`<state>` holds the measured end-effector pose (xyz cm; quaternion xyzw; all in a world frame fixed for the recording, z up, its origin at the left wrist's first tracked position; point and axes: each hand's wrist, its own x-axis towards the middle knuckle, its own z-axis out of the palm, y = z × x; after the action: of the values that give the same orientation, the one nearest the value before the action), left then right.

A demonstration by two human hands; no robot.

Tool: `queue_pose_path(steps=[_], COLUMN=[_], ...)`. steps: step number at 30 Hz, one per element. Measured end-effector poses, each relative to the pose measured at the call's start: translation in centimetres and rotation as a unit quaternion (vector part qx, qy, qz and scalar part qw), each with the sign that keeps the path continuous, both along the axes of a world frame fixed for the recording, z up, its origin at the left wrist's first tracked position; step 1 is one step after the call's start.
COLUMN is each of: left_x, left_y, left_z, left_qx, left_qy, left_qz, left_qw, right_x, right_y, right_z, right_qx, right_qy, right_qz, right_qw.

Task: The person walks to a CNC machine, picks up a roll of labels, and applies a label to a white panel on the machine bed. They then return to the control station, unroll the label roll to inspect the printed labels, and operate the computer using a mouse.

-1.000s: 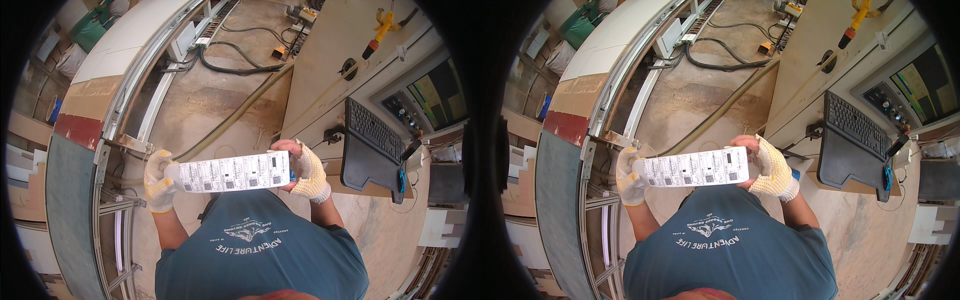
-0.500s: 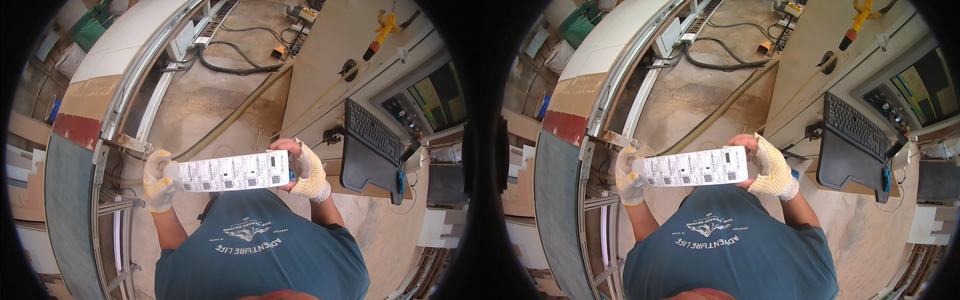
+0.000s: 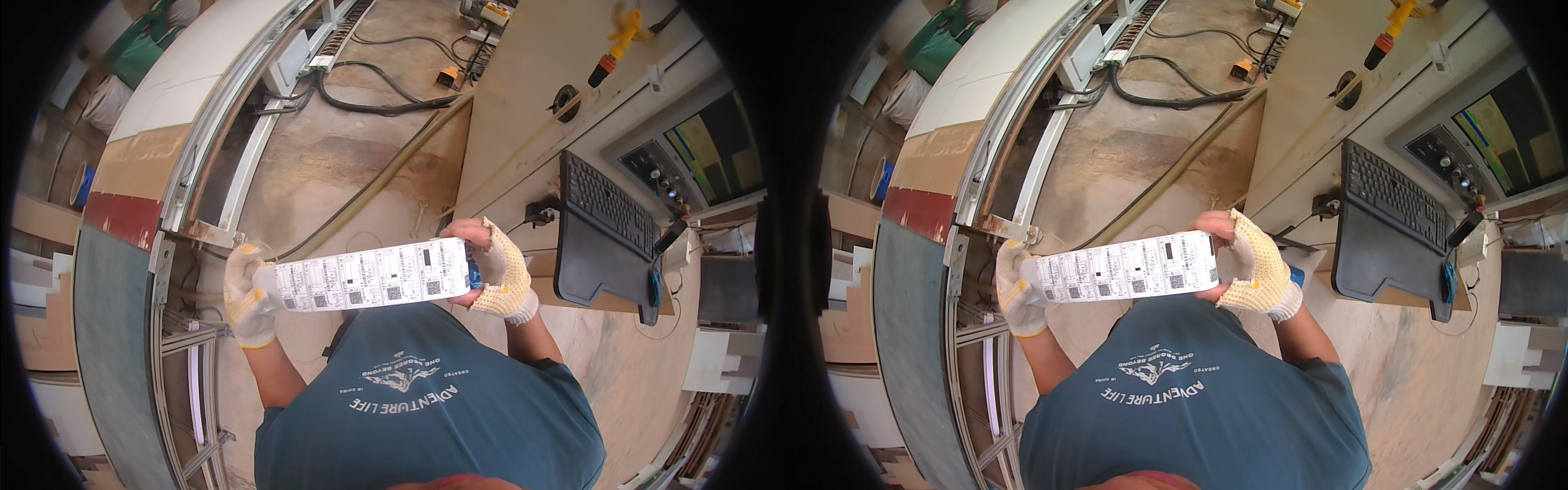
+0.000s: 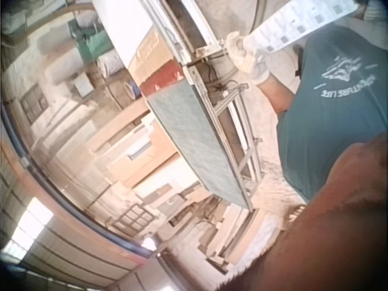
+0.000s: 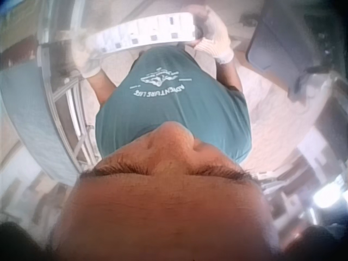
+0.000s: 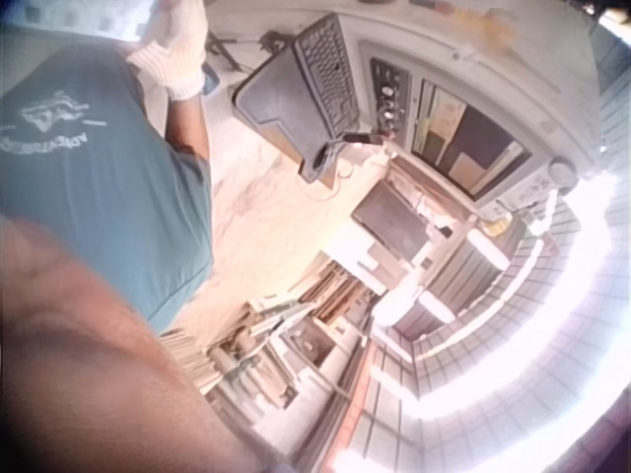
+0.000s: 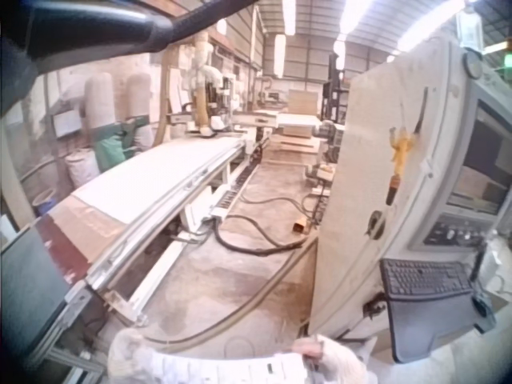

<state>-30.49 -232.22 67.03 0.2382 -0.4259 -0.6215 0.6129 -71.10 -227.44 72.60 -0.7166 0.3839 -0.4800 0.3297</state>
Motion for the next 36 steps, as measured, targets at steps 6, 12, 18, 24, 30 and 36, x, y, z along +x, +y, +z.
queue_pose_path(steps=[6,12,18,24,30,36], left_x=[0.3,0.5,1.0,1.9,2.0,2.5], left_y=[0.0,-0.3,-0.6,-1.0,-1.1,-1.7], left_z=[-0.5,-0.6,-0.2,-0.2,-0.2,-0.3], left_qx=[0.006,-0.004,-0.018,-0.043,-0.052,-0.046], left_qy=[-0.011,-0.012,0.015,0.029,0.029,0.016], left_qz=[0.01,0.015,0.024,0.027,0.036,0.032], left_qw=[1.0,1.0,0.999,0.998,0.998,0.998], right_x=[0.1,0.3,-1.5,-3.0,-3.7,-4.4], right_y=[0.2,0.2,0.7,1.2,1.5,2.0], right_z=[0.3,0.8,1.9,2.1,2.1,2.7], right_qx=[0.029,0.009,0.009,-0.012,-0.036,-0.035], right_qy=[0.001,0.036,0.066,0.082,0.066,0.1], right_qz=[-0.004,-0.018,-0.037,-0.054,-0.057,-0.047], right_qw=[1.0,0.999,0.997,0.995,0.996,0.993])
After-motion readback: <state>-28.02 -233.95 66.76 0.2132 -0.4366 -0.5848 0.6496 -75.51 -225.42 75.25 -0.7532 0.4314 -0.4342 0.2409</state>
